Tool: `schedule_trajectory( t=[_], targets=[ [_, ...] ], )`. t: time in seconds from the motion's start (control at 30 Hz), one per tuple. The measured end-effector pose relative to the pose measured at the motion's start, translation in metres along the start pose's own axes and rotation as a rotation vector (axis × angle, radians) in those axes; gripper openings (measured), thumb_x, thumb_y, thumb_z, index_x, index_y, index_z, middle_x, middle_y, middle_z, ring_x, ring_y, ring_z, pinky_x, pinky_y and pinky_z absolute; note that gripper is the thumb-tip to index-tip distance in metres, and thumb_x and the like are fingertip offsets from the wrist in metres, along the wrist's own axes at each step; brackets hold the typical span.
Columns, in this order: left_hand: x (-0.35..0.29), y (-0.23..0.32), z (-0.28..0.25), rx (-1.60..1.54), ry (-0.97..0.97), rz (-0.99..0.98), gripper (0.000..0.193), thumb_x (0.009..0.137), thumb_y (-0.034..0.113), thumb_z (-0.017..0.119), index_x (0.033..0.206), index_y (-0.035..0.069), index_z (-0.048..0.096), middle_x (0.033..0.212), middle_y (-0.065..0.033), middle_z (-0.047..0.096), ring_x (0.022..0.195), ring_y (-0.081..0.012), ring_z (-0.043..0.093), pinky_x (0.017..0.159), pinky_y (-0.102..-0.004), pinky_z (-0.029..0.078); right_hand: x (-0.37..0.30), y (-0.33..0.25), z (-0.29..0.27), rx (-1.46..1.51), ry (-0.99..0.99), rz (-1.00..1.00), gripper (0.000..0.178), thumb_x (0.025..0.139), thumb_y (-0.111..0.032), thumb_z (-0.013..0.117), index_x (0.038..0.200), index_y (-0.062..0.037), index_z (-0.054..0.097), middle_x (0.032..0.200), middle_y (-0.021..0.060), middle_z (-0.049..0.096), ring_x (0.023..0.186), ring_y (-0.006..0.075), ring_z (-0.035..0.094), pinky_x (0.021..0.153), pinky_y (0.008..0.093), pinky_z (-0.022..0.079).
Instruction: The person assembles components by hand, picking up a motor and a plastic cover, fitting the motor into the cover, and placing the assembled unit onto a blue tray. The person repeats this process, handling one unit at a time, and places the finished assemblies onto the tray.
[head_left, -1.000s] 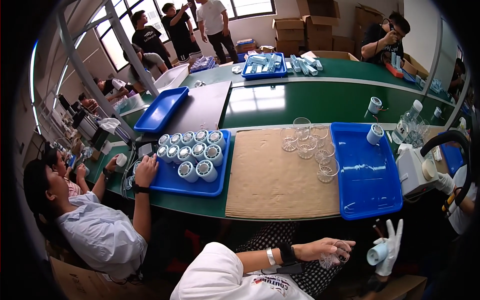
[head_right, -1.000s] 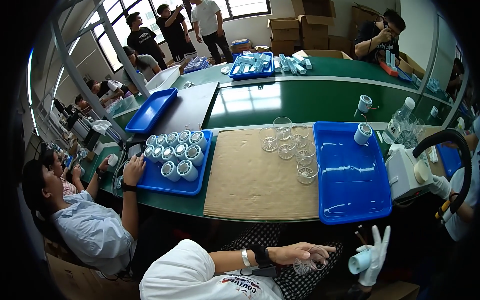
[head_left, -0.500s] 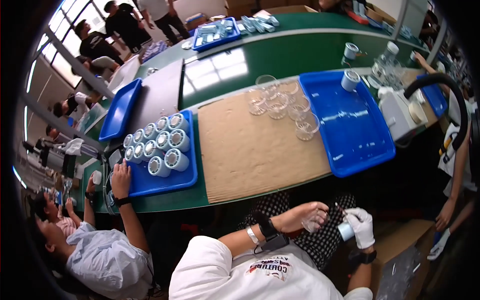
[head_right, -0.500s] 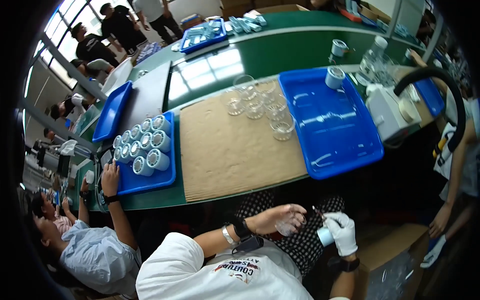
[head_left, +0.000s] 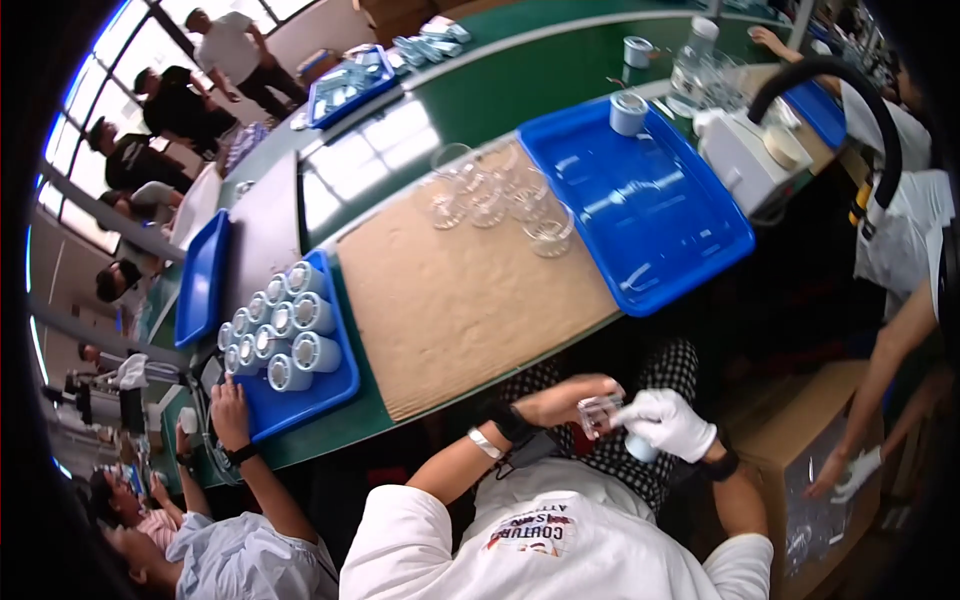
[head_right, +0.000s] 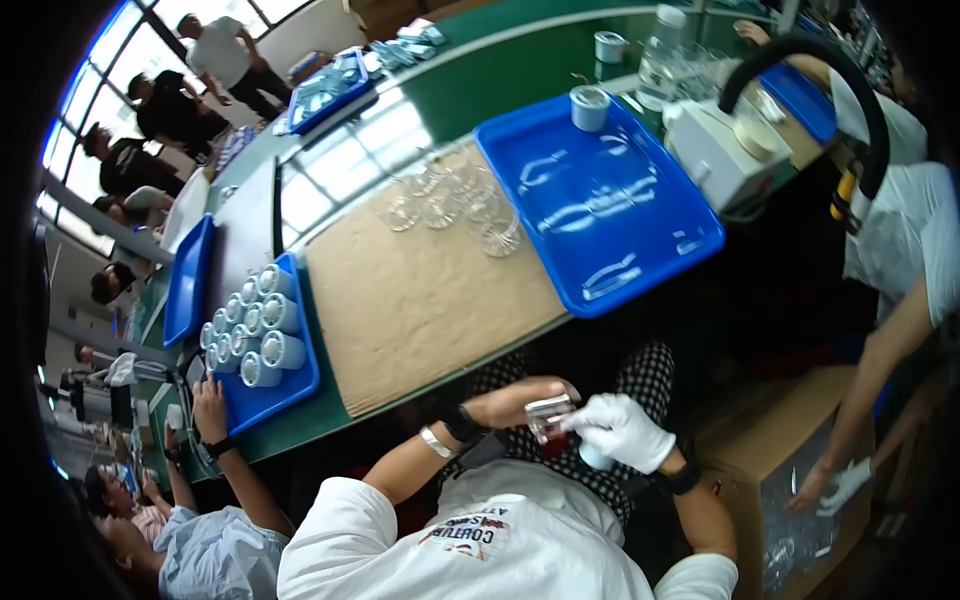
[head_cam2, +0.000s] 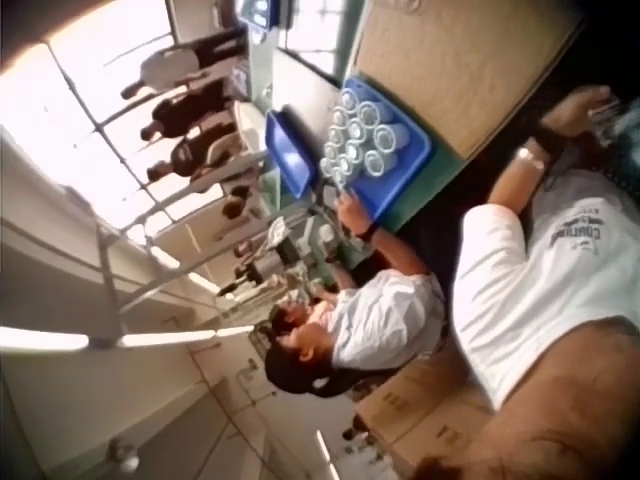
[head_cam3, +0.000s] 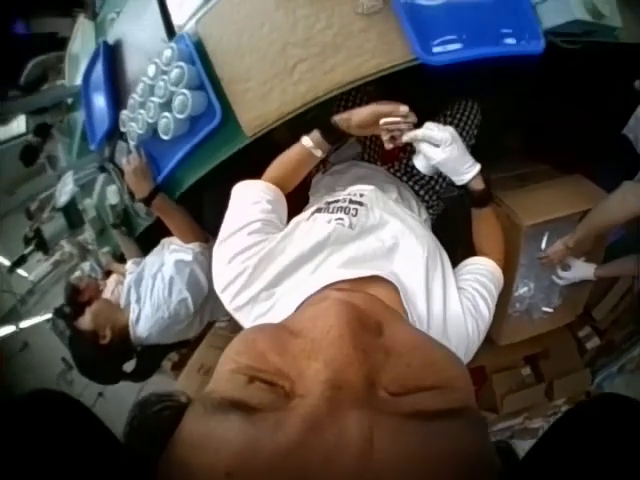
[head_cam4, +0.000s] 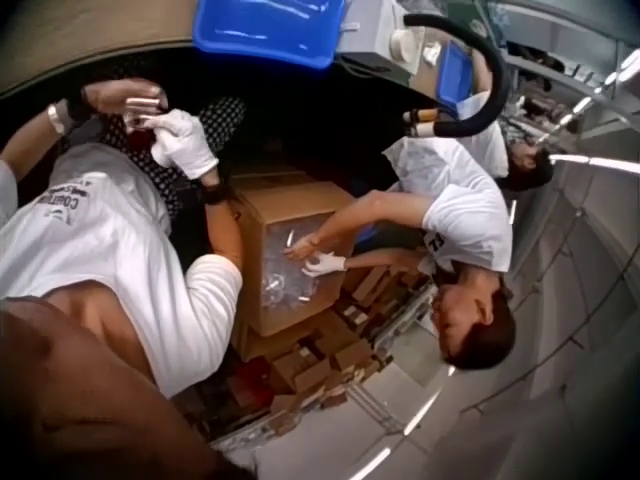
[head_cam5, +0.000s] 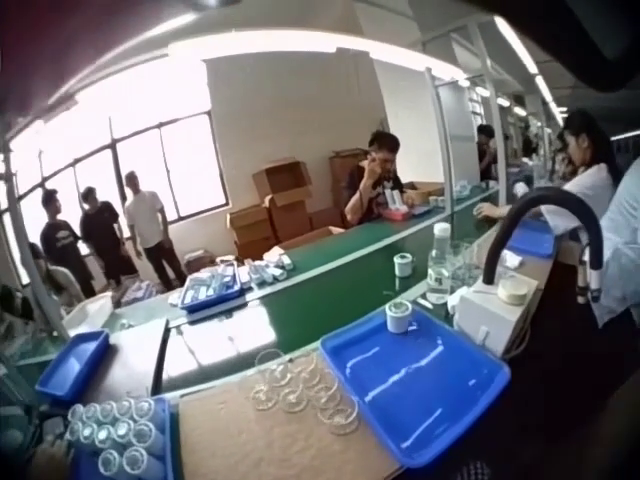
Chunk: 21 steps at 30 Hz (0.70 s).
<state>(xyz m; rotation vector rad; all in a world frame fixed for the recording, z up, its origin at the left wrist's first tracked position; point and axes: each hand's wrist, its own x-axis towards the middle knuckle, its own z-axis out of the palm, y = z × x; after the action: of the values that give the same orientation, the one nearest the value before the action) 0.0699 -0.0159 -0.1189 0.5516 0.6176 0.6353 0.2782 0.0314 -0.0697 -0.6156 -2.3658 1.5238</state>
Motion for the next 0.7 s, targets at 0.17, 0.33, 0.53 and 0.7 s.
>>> schedule_trajectory(
  t=[0.17, 0.33, 0.53, 0.7],
  targets=[
    [0.01, -0.036, 0.011, 0.332, -0.018, -0.391, 0.05, 0.087, 0.05, 0.039, 0.102, 0.004, 0.05, 0.088, -0.0137, 0.061, 0.077, -0.0227, 0.062, 0.061, -0.0336, 0.052, -0.042, -0.012, 0.048, 0.731, -0.282, 0.522, 0.016, 0.084, -0.006, 0.052, 0.093, -0.0021, 0.064, 0.084, 0.005, 0.063, 0.076, 0.0157, 0.06, 0.071, 0.0261, 0.047],
    [-0.022, -0.03, 0.028, 0.239, 0.215, 0.057, 0.05, 0.086, 0.047, 0.043, 0.108, 0.003, 0.049, 0.117, -0.0183, 0.048, 0.109, -0.0293, 0.048, 0.087, -0.0427, 0.043, -0.056, 0.0, 0.051, 1.009, -0.124, 0.582, 0.016, 0.083, -0.006, 0.052, 0.095, 0.001, 0.061, 0.082, 0.0075, 0.062, 0.075, 0.0176, 0.061, 0.071, 0.0273, 0.049],
    [-0.048, -0.027, 0.035, 1.23, 0.307, 0.698, 0.055, 0.082, 0.042, 0.054, 0.121, 0.005, 0.042, 0.136, -0.0195, 0.025, 0.13, -0.0329, 0.014, 0.104, -0.0503, 0.014, -0.04, 0.012, 0.066, 1.268, 0.166, 0.606, 0.019, 0.084, -0.007, 0.05, 0.099, 0.0031, 0.055, 0.083, 0.0129, 0.061, 0.075, 0.022, 0.061, 0.072, 0.0321, 0.051],
    [-0.049, -0.024, 0.042, 1.533, 0.203, 0.762, 0.052, 0.083, 0.041, 0.052, 0.121, 0.006, 0.045, 0.137, -0.0175, 0.025, 0.13, -0.0339, 0.016, 0.103, -0.0535, 0.014, -0.034, -0.002, 0.071, 1.362, 0.095, 0.638, 0.021, 0.085, -0.01, 0.049, 0.101, 0.0031, 0.053, 0.089, 0.0144, 0.061, 0.079, 0.0231, 0.062, 0.073, 0.0323, 0.052]
  ],
)
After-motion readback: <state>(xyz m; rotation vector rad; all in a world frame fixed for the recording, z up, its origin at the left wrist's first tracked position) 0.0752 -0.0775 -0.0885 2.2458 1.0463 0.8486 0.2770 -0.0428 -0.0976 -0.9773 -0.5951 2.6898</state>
